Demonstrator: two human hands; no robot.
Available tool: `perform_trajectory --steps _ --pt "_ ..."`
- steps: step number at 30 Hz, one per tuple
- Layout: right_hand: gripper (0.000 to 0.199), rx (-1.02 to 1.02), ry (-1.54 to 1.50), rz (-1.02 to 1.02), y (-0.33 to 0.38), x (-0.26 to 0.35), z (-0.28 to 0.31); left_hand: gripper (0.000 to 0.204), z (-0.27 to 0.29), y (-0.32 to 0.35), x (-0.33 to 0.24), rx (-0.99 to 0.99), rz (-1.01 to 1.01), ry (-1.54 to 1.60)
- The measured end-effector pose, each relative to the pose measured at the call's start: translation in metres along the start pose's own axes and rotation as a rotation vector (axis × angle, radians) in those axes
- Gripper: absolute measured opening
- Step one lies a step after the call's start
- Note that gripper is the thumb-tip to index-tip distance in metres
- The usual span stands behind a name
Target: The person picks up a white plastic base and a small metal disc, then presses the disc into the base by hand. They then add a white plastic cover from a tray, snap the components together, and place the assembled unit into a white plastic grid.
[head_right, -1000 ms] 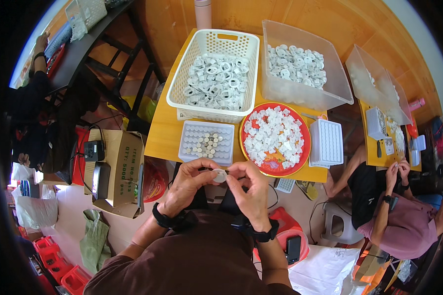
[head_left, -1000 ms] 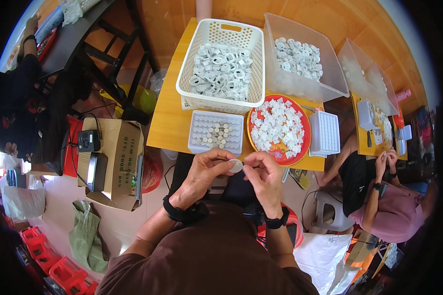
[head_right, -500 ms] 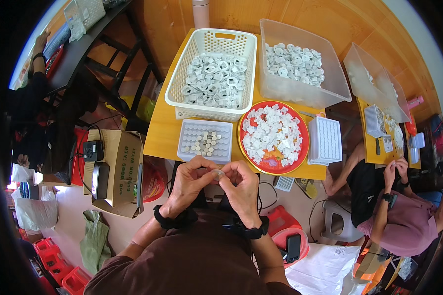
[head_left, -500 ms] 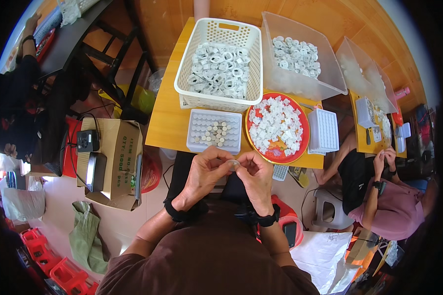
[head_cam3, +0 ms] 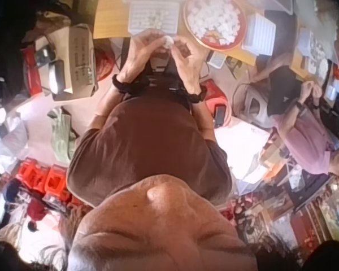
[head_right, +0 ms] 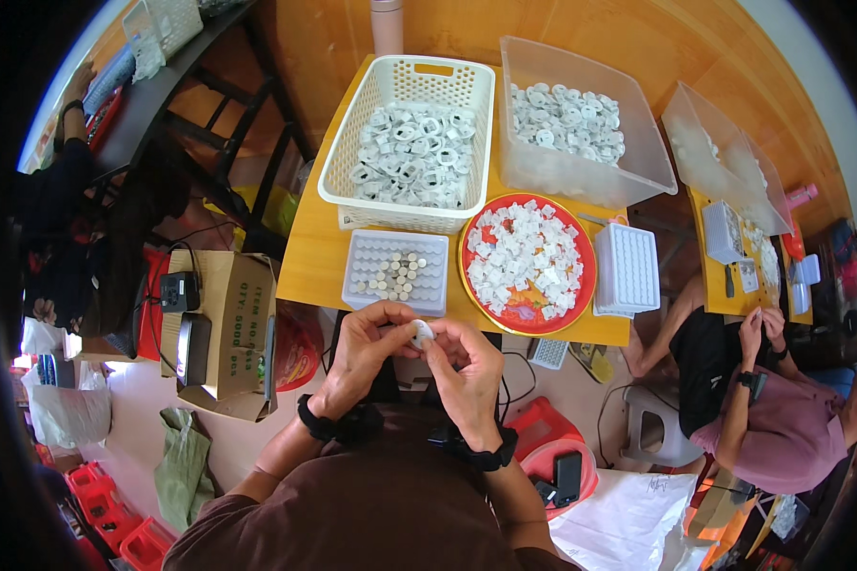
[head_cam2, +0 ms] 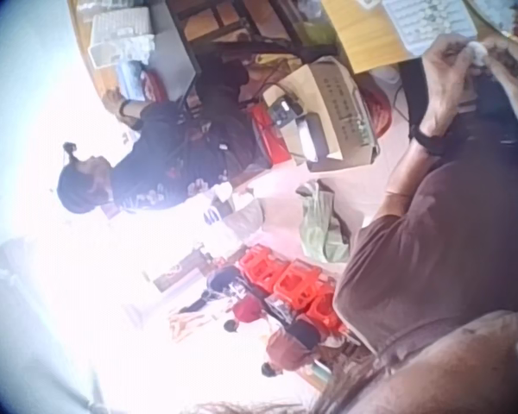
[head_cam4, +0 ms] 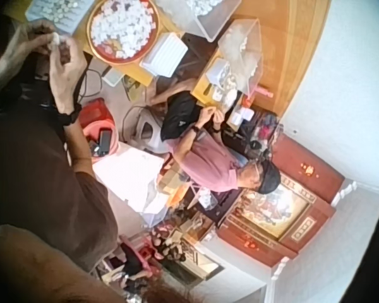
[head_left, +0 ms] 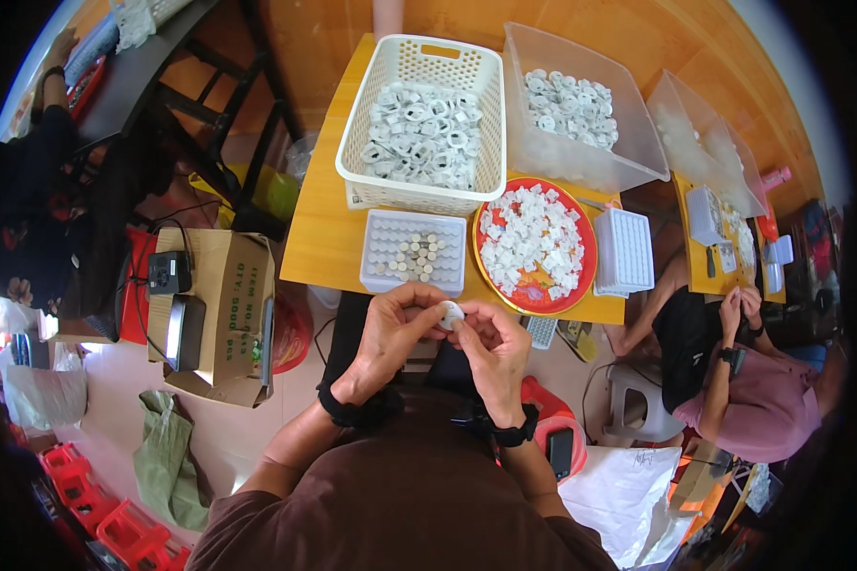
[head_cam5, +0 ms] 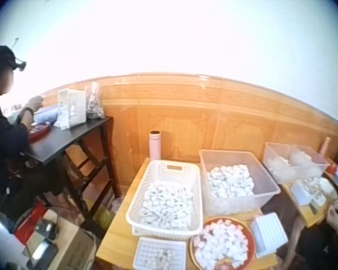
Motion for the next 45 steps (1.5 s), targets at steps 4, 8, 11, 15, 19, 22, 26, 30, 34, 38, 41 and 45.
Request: perform_trajectory --steps 4,8,11,15,19,22,26,30,34,38,41,45 --pt "0.014 -0.008 -0.172 -0.116 -0.001 0.000 0.002 0.018 -0.012 0.006 -0.010 0.070 -0.197 -0.255" --pt "0.014 -0.028 -0.176 -0.088 0.000 0.001 0.004 0.027 -0.028 0.011 -0.030 0.101 -0.339 -0.563" --pt "0.014 -0.025 -0.126 -0.073 0.002 -0.001 0.006 0.028 -0.034 0.015 -0.033 0.142 -0.454 -0.803" --pt "0.014 -0.038 -0.090 -0.074 0.003 -0.002 0.007 0.029 -0.043 0.019 -0.037 0.214 -0.587 -0.999" --pt "0.015 -0.063 -0.105 -0.087 0.005 -0.006 0.007 0.026 -0.046 0.021 -0.036 0.271 -0.638 -1.091" --pt "0.016 -0.078 -0.132 -0.086 0.006 -0.007 0.007 0.024 -0.048 0.020 -0.037 0.320 -0.681 -1.115" --pt "0.016 -0.092 -0.174 -0.061 0.006 -0.009 0.008 0.035 -0.045 0.017 -0.035 0.337 -0.665 -1.165" --pt "0.015 -0.094 -0.204 -0.057 0.005 -0.010 0.008 0.025 -0.034 0.007 -0.034 0.248 -0.478 -0.727" --pt "0.012 -0.145 -0.187 -0.005 0.003 -0.003 0.007 0.017 -0.018 -0.002 -0.016 0.098 -0.138 -0.070" --pt "0.010 -0.192 -0.108 0.064 0.005 0.001 0.011 0.015 -0.024 -0.003 -0.014 0.132 -0.067 0.051" --pt "0.012 -0.208 -0.032 0.087 0.005 0.002 0.011 0.014 -0.021 -0.005 -0.008 0.124 -0.015 0.088" --pt "0.011 -0.216 0.034 0.137 0.002 0.010 0.009 0.011 -0.014 -0.007 -0.004 0.092 0.036 0.198"
Point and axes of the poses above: each hand's wrist, its own y-axis away from the middle knuckle, its own z-axis out of the back of the hand, x = y × z, the point moved 7 cm from there along -y, towards the middle knuckle, and after that the axes turned 15 degrees about y, right-handed, at the moved point
